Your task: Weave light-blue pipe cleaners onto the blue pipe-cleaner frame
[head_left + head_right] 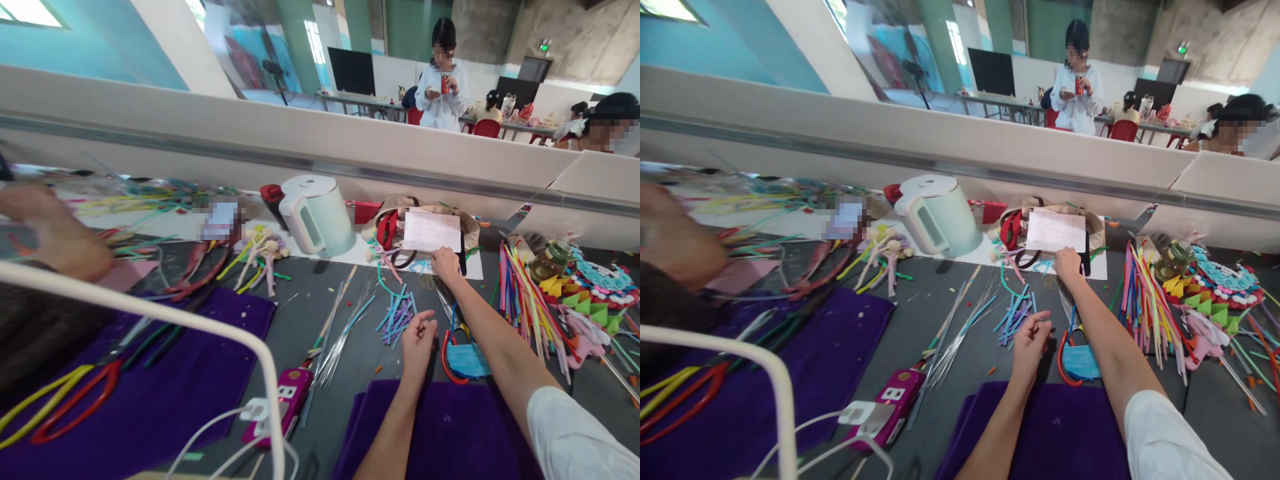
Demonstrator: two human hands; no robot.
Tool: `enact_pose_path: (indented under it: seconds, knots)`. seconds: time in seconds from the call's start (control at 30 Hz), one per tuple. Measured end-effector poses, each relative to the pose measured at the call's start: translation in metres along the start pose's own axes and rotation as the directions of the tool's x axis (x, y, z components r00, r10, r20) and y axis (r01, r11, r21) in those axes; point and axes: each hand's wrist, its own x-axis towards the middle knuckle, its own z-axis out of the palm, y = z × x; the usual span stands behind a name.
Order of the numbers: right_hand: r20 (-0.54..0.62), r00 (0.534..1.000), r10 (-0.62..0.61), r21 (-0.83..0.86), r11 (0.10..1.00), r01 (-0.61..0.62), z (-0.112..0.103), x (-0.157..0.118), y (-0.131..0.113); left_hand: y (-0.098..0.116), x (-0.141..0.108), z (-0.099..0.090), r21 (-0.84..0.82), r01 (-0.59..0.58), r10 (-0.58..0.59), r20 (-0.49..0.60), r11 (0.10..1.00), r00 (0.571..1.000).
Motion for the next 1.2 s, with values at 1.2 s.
enact_pose_path:
  seconds: [1.2]
  knots:
    - [0.061, 0.986, -0.157, 0.056, 0.987, 0.154, -0.022, -0.024, 0.004, 0.000, 0.003, -0.001, -0.055, -0.005, 0.000, -0.088, 0.998, 0.996]
